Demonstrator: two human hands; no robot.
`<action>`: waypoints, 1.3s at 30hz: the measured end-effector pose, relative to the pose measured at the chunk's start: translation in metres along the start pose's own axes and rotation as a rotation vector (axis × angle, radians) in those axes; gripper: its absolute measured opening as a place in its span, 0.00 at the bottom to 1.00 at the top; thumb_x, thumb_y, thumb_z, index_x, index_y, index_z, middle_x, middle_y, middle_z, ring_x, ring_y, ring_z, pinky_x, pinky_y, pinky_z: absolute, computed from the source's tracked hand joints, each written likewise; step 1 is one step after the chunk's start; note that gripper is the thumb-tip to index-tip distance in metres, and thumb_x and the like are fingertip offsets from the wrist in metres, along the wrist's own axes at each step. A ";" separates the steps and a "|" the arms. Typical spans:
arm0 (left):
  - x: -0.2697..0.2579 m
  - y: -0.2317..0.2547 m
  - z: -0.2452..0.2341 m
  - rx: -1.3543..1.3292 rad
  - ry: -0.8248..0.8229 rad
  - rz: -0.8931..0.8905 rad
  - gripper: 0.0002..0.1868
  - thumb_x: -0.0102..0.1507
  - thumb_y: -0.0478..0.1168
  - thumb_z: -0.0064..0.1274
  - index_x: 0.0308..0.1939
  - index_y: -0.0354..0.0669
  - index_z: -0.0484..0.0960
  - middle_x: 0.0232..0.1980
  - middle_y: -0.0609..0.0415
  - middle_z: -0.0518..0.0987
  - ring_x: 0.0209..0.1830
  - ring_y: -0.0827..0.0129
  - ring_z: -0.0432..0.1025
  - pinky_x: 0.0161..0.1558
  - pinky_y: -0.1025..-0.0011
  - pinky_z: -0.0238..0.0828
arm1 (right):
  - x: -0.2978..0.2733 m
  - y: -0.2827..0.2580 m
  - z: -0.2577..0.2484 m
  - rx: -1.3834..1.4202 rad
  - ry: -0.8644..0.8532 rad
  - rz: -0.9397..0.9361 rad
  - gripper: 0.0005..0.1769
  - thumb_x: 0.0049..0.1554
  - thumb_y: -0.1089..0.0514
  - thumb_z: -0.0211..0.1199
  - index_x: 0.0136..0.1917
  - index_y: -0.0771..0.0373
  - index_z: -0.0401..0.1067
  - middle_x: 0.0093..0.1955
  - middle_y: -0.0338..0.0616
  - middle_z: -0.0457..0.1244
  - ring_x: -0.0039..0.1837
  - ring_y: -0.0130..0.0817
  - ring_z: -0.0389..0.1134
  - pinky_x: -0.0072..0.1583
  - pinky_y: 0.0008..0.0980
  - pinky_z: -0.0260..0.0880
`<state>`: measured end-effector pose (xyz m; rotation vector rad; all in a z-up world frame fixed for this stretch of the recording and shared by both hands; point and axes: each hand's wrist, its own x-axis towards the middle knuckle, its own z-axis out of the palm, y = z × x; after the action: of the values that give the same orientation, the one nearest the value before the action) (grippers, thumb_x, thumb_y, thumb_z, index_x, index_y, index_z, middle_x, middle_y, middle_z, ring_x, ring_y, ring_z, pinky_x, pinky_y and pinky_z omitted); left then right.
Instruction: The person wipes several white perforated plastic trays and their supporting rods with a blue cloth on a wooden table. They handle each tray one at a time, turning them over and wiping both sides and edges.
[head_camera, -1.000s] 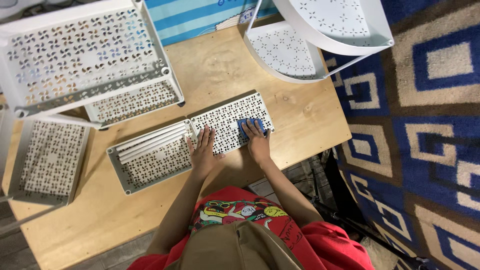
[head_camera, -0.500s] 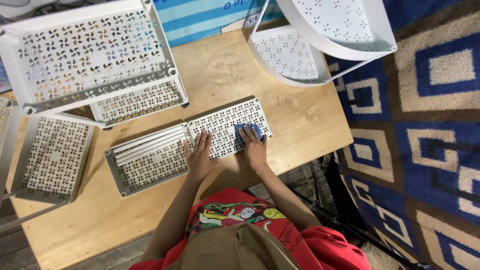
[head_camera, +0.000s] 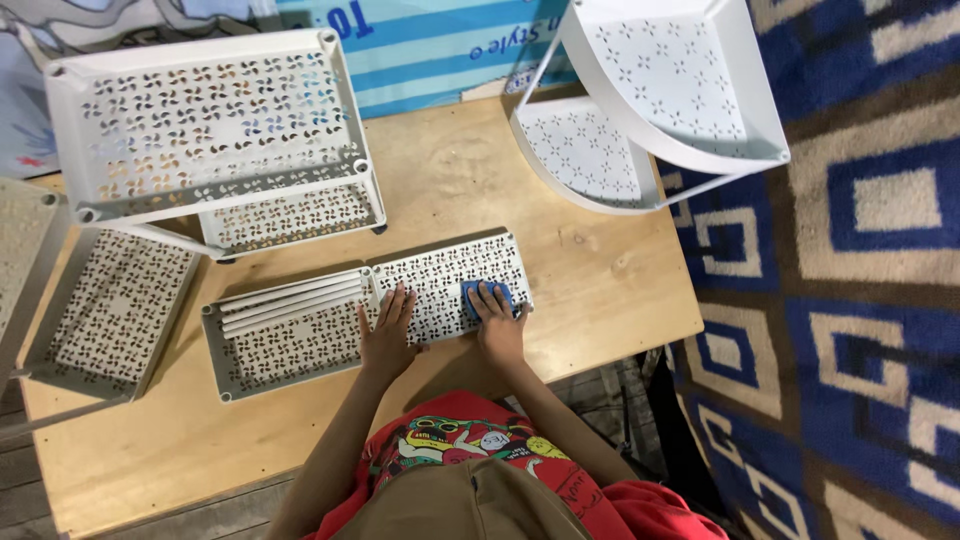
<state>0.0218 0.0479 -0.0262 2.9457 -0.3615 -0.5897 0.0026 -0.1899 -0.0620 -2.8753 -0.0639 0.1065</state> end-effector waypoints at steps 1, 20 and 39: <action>-0.001 -0.001 -0.001 0.001 -0.014 -0.009 0.64 0.49 0.70 0.64 0.81 0.62 0.46 0.85 0.63 0.43 0.84 0.74 0.39 0.76 0.34 0.27 | 0.001 0.000 0.000 0.012 -0.008 -0.008 0.39 0.54 0.64 0.53 0.78 0.42 0.60 0.81 0.34 0.53 0.80 0.43 0.52 0.70 0.82 0.39; -0.021 -0.035 0.020 -0.043 0.043 -0.052 0.63 0.50 0.69 0.64 0.81 0.64 0.45 0.85 0.65 0.38 0.84 0.72 0.37 0.77 0.35 0.28 | -0.009 -0.037 0.006 0.068 -0.017 -0.156 0.35 0.56 0.62 0.53 0.77 0.47 0.62 0.80 0.42 0.54 0.78 0.51 0.54 0.67 0.82 0.45; -0.032 -0.053 0.021 -0.083 0.022 -0.053 0.65 0.50 0.66 0.67 0.81 0.58 0.43 0.85 0.61 0.38 0.85 0.67 0.37 0.77 0.38 0.31 | -0.009 -0.061 0.005 0.036 -0.057 -0.153 0.36 0.55 0.63 0.54 0.77 0.47 0.61 0.79 0.42 0.54 0.77 0.50 0.54 0.68 0.79 0.47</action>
<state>-0.0037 0.1062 -0.0419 2.8875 -0.2515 -0.5642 -0.0091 -0.1301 -0.0506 -2.8196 -0.2889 0.1586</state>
